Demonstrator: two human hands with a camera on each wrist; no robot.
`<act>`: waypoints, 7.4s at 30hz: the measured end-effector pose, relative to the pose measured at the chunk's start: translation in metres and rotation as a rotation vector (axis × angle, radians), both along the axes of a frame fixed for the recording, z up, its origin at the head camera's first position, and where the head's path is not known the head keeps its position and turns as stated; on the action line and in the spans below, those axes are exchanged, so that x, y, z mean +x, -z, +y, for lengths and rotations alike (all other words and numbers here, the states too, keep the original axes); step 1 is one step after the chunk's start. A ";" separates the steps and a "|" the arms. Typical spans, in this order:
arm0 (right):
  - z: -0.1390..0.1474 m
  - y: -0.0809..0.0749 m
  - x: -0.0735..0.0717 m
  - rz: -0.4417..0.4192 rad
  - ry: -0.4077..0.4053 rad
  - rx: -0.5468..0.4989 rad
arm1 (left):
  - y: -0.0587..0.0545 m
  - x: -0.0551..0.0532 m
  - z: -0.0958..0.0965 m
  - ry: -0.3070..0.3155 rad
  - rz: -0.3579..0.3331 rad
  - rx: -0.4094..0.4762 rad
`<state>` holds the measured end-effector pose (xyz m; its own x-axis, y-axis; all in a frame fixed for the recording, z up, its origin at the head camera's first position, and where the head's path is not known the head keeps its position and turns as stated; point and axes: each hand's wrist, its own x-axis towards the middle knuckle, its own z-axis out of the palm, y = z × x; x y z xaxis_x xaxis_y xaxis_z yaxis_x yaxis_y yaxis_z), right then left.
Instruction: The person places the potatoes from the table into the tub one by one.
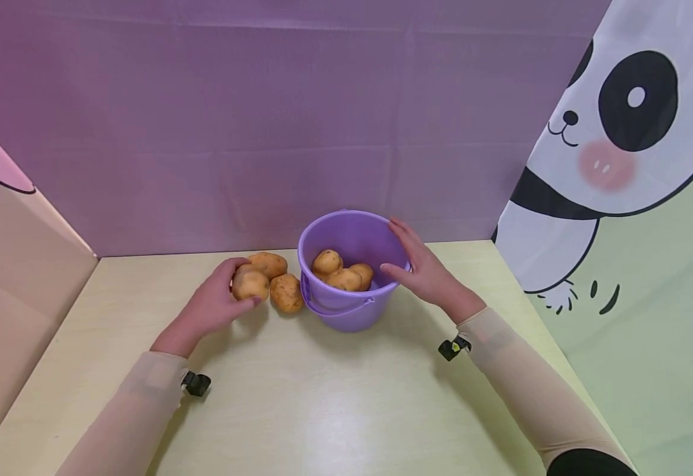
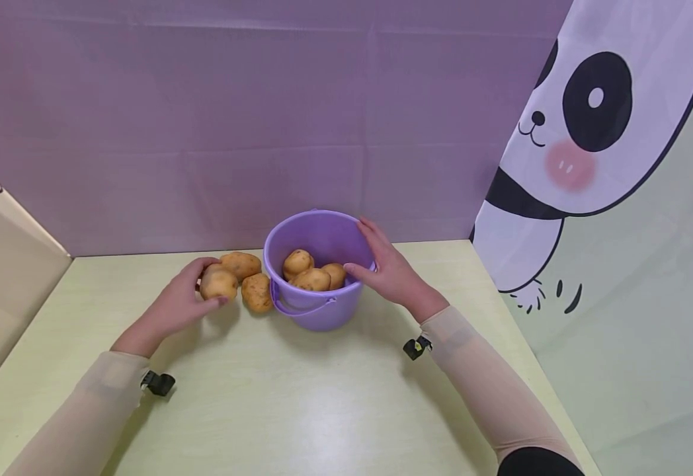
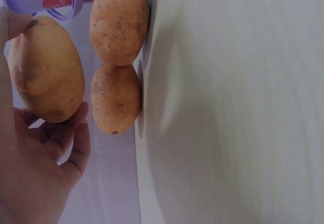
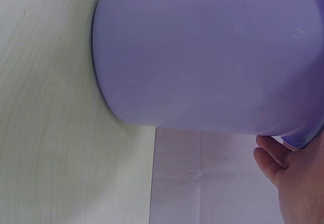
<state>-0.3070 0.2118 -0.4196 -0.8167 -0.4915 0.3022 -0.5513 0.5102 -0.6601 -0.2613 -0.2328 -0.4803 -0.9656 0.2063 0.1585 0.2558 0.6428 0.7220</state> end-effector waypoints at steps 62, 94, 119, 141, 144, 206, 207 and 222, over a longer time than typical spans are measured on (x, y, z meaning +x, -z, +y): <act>0.000 0.003 -0.002 -0.001 0.000 -0.013 | -0.081 -0.025 0.036 0.193 0.215 0.140; 0.000 0.003 0.001 -0.004 0.010 -0.020 | -0.125 -0.053 0.090 0.333 0.162 -0.034; 0.000 0.003 -0.001 0.004 0.002 -0.022 | -0.145 -0.077 0.127 0.449 0.182 -0.148; -0.001 0.004 -0.003 0.033 0.001 -0.007 | -0.153 -0.083 0.142 0.469 0.083 -0.187; -0.002 0.003 -0.002 0.028 0.001 -0.003 | -0.153 -0.083 0.143 0.473 0.082 -0.184; -0.006 0.006 -0.001 0.017 -0.001 -0.044 | -0.109 -0.040 0.051 0.355 0.187 -0.071; -0.006 0.006 -0.001 0.020 -0.001 -0.043 | -0.107 -0.039 0.049 0.349 0.187 -0.071; -0.007 0.004 -0.001 0.023 0.008 -0.028 | -0.064 -0.026 0.027 0.303 0.158 -0.058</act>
<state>-0.3076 0.2044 -0.4239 -0.8135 -0.4757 0.3346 -0.5622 0.4961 -0.6617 -0.2870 -0.2056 -0.4162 -0.8234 0.4931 0.2809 0.5473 0.5596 0.6223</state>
